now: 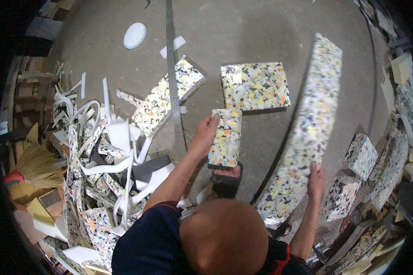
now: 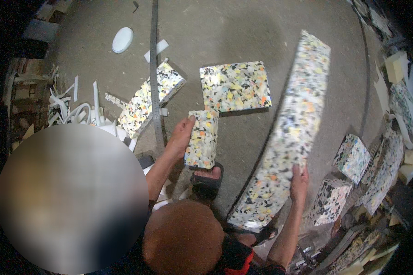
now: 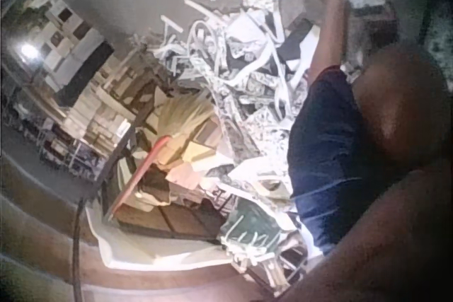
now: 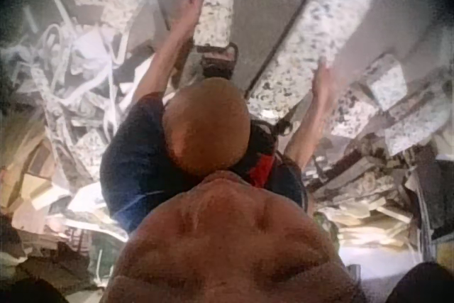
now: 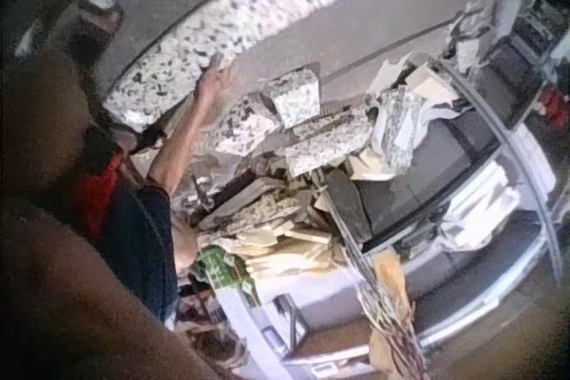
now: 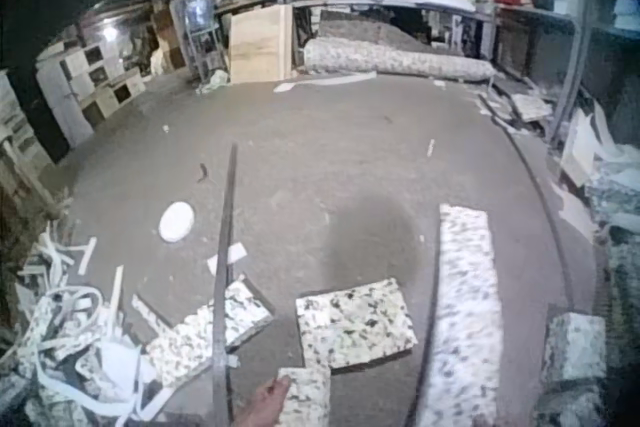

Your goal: The person measures and marks speckled composite tiles with a metal ruler and pen, then cuts them with a utility knife. The person repeatedly measures, marks, and cuts multiple tile pieces on the floor, arranging the cut pieces into a pattern.

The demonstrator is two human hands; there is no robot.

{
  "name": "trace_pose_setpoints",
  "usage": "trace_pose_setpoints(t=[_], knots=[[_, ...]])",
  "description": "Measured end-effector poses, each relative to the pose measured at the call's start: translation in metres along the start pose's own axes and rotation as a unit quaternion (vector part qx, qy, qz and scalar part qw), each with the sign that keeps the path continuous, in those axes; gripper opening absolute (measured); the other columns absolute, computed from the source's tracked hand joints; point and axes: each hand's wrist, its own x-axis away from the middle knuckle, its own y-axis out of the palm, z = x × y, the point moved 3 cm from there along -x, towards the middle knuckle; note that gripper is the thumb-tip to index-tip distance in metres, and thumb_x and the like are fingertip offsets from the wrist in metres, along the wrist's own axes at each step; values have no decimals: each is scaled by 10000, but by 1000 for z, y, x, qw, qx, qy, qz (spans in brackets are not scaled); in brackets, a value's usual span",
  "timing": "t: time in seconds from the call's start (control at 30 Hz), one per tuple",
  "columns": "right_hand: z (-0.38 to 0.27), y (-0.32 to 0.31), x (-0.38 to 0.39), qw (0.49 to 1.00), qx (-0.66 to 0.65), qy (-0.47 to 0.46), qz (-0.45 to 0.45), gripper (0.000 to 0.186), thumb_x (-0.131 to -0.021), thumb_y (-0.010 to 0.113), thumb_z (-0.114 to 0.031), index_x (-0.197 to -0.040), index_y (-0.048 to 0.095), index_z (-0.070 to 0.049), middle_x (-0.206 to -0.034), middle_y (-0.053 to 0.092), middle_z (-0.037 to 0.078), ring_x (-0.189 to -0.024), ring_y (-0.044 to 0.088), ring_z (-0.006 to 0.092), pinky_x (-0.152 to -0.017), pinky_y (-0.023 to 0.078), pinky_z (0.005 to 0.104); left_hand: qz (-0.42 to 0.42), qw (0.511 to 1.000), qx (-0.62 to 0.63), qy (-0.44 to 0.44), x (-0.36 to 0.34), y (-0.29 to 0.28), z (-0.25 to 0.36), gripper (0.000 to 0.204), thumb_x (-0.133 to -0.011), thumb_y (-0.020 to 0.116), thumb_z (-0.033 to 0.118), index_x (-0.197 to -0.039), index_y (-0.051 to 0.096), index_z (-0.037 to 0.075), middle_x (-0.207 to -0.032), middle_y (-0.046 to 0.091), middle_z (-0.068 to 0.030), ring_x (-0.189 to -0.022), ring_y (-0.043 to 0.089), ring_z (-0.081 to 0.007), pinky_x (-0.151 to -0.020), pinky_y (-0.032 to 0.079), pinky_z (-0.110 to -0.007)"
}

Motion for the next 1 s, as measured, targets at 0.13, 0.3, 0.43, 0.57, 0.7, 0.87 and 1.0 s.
trace_pose_setpoints(t=[0.13,0.3,0.43,0.57,0.7,0.87,1.0], knots=[[16,24,1,994,-87,17,-59,477,-1032,599,-203,-1453,500,-1,-1286,651,134,-1122,612,191,-967,483,322,15,1000,9,13,-1,-5,-5,401,-1044,599,342,-1199,594,-28,-1030,699,-77,-851,685,-126,-753,569,-300],[24,33,4,1000,1,9,-3,439,-1037,598,-216,-1413,531,-1,-1245,657,121,-1063,612,168,-931,490,304,40,999,-6,15,-1,-9,10,509,-1018,647,301,-1314,523,-95,-1106,696,-140,-901,694,-143,-756,576,-295],[13,28,-7,999,39,7,23,385,-1028,610,-278,-1263,586,26,-1079,678,88,-931,613,151,-832,499,307,2,999,26,23,-1,8,30,464,-1035,613,318,-1282,565,-73,-1076,705,-125,-897,700,-156,-765,582,-307],[-10,31,-27,995,67,25,66,486,-1005,634,-367,-1299,601,19,-998,642,92,-885,598,157,-808,496,315,-44,995,29,87,-11,38,51,422,-1048,584,297,-1273,574,-60,-1089,698,-123,-893,698,-152,-753,585,-305],[-32,45,-39,989,91,-17,113,574,-971,677,-354,-1424,556,-23,-1247,670,196,-1105,638,227,-941,506,351,-82,990,37,111,-21,65,60,400,-1056,571,292,-1258,575,-54,-1075,695,-120,-895,698,-150,-754,590,-305],[-43,25,-38,995,64,-33,72,587,-986,672,-320,-1478,515,-41,-1291,674,169,-1193,612,224,-1009,476,338,-97,985,100,103,-33,85,63,405,-1068,553,294,-1277,551,-53,-1056,696,-118,-892,699,-148,-740,601,-309],[-45,-32,-24,999,-42,-3,8,564,-1003,657,-306,-1475,519,-29,-1273,679,123,-1145,601,172,-997,473,315,-93,981,106,134,-43,92,68,399,-1065,560,279,-1281,531,-55,-1097,688,-133,-904,698,-151,-753,595,-299]])
